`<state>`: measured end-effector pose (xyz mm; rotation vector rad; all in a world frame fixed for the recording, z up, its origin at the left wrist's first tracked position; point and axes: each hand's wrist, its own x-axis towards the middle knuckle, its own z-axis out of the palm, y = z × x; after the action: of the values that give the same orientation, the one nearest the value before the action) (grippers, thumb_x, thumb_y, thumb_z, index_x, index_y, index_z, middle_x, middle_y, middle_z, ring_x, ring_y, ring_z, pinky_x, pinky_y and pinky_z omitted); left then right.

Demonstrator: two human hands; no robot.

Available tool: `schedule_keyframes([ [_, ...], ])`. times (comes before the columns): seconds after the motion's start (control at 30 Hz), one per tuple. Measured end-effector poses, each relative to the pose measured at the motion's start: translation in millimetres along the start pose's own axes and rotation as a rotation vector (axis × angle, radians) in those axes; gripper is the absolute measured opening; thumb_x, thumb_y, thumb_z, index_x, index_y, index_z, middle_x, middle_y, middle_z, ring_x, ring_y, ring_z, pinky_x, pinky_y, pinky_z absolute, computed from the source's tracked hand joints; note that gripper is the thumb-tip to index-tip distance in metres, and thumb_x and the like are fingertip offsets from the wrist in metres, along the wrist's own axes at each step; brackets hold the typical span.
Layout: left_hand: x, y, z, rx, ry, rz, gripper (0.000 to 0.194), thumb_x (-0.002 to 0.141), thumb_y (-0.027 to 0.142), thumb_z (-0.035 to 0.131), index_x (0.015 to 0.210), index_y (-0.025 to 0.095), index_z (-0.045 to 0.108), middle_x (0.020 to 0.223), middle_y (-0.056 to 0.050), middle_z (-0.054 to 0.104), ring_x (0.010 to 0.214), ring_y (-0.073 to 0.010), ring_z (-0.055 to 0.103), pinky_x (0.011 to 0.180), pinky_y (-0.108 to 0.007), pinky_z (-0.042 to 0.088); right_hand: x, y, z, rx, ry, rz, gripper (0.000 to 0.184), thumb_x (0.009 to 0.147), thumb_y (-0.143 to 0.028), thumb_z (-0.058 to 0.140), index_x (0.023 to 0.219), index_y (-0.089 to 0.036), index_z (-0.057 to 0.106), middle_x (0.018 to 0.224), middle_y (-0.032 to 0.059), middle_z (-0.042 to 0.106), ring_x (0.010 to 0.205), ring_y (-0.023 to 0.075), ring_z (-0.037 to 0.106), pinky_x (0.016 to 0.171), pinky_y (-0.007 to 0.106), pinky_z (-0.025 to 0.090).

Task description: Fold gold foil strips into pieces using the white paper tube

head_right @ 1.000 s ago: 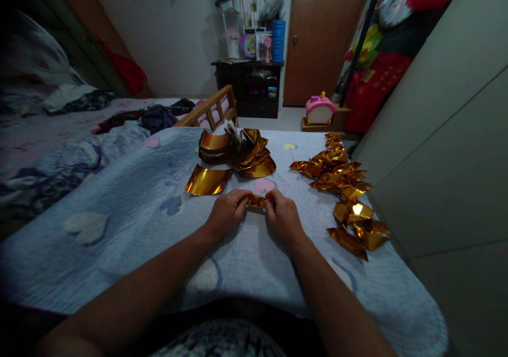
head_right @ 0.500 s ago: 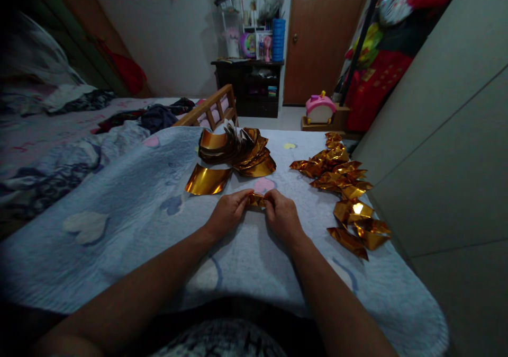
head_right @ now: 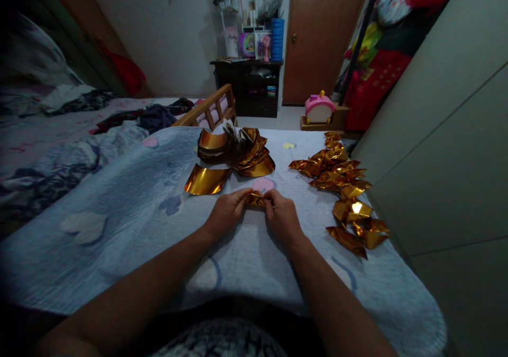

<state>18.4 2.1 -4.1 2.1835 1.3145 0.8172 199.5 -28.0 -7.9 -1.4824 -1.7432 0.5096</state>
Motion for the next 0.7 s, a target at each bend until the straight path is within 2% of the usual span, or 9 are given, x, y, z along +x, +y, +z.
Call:
schedule_keyframes([
  [0.13,0.0,0.6,1.2,-0.017,0.007,0.004,0.036,0.096,0.011,0.048,0.126,0.019,0.068,0.121,-0.008,0.075,0.108,-0.0221,0.072,0.099,-0.034,0.055,-0.3,-0.8,0.5,-0.008,0.011,0.004,0.016,0.092,-0.021,0.051,0.093,-0.021,0.067,0.084,0.0045,0.074,0.074,0.0193,0.068,0.072,0.028,0.047],
  [0.37,0.6,1.2,1.5,0.008,-0.016,-0.010,0.039,0.095,0.009,0.049,0.128,0.019,0.066,0.123,-0.009,0.074,0.109,-0.0234,0.072,0.098,-0.035,0.055,0.8,1.0,3.2,-0.069,0.004,-0.008,0.019,0.093,-0.020,0.051,0.101,-0.021,0.068,0.095,0.0070,0.076,0.085,0.0230,0.071,0.078,0.031,0.049],
  [0.7,1.1,-1.4,3.3,0.020,-0.006,-0.001,0.040,0.094,0.008,0.050,0.128,0.020,0.067,0.122,-0.008,0.074,0.108,-0.0233,0.072,0.097,-0.035,0.056,0.4,3.2,5.3,-0.126,-0.010,-0.012,0.026,0.095,-0.019,0.050,0.112,-0.021,0.068,0.102,0.0087,0.077,0.088,0.0241,0.072,0.079,0.032,0.051],
])
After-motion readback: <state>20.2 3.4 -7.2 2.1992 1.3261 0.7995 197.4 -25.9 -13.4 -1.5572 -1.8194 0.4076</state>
